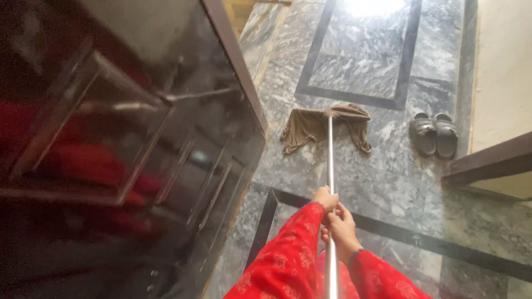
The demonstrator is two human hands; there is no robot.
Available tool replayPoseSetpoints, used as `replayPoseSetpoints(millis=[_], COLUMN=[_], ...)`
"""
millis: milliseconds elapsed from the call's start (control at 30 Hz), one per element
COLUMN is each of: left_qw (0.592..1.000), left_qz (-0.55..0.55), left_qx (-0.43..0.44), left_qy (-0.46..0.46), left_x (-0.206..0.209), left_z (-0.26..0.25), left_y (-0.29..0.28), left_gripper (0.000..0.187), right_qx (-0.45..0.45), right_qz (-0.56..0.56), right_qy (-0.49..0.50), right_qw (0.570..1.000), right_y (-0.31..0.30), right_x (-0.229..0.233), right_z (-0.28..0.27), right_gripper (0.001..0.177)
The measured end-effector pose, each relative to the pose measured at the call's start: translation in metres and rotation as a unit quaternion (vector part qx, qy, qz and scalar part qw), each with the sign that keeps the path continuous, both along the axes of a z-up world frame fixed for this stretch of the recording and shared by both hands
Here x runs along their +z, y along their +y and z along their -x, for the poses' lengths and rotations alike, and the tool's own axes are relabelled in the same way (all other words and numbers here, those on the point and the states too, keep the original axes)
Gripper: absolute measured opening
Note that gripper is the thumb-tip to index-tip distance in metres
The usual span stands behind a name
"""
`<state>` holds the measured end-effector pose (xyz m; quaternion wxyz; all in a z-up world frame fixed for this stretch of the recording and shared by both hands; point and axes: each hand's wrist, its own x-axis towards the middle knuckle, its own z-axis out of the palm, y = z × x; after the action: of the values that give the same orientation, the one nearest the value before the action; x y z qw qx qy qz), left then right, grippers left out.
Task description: Mopping a marble floor in a hallway or landing area using a mop handle and cloth.
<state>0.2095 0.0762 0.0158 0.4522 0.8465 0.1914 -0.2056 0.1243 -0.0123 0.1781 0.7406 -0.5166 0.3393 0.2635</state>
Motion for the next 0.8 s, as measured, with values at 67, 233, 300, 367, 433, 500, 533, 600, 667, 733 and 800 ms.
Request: replayPoseSetpoints(millis=[67,233,300,367,433,500,533,600,667,733,800], left_qw=[1.000,0.999,0.998,0.998,0.998,0.997,0.996,0.998,0.998,0.994,0.999], left_qz=[-0.002,-0.048,-0.047,-0.042,-0.026,-0.050,-0.047,-0.011,-0.033,-0.063,-0.018], left_qx=[0.004,-0.017,-0.044,-0.036,-0.029,-0.044,-0.049,-0.030,-0.058,-0.087,-0.016], left_qy=[0.009,0.005,0.023,0.039,0.052,0.046,0.053,0.049,0.020,-0.006,0.040], left_x=[0.012,-0.009,0.021,0.028,0.026,0.020,0.021,0.022,-0.002,-0.002,0.022], left_z=[-0.024,-0.077,-0.082,-0.083,-0.096,-0.097,-0.100,-0.108,-0.124,-0.133,-0.141], left_y=[0.004,0.048,0.061,0.081,0.082,0.089,0.090,0.088,0.086,0.091,0.085], left_gripper=[0.040,0.040,0.041,0.040,0.039,0.039,0.039,0.038,0.038,0.038,0.041], right_qx=[0.000,-0.030,-0.067,-0.067,-0.069,-0.065,-0.069,-0.067,-0.066,-0.066,-0.049], right_qz=[0.016,-0.002,-0.008,0.005,0.030,0.059,0.063,0.046,0.025,-0.004,0.082], right_qy=[-0.023,-0.026,-0.053,-0.080,-0.109,-0.109,-0.101,-0.112,-0.137,-0.159,-0.182], right_qw=[1.000,0.999,0.996,0.995,0.991,0.990,0.991,0.990,0.988,0.985,0.979], right_y=[0.009,0.051,0.067,0.088,0.091,0.101,0.103,0.102,0.097,0.102,0.102], right_x=[-0.033,-0.024,-0.022,-0.059,-0.078,-0.077,-0.072,-0.062,-0.099,-0.111,-0.097], right_z=[-0.021,-0.067,-0.072,-0.077,-0.089,-0.087,-0.092,-0.102,-0.115,-0.124,-0.135], right_gripper=[0.059,0.058,0.062,0.061,0.060,0.058,0.058,0.047,0.041,0.037,0.033])
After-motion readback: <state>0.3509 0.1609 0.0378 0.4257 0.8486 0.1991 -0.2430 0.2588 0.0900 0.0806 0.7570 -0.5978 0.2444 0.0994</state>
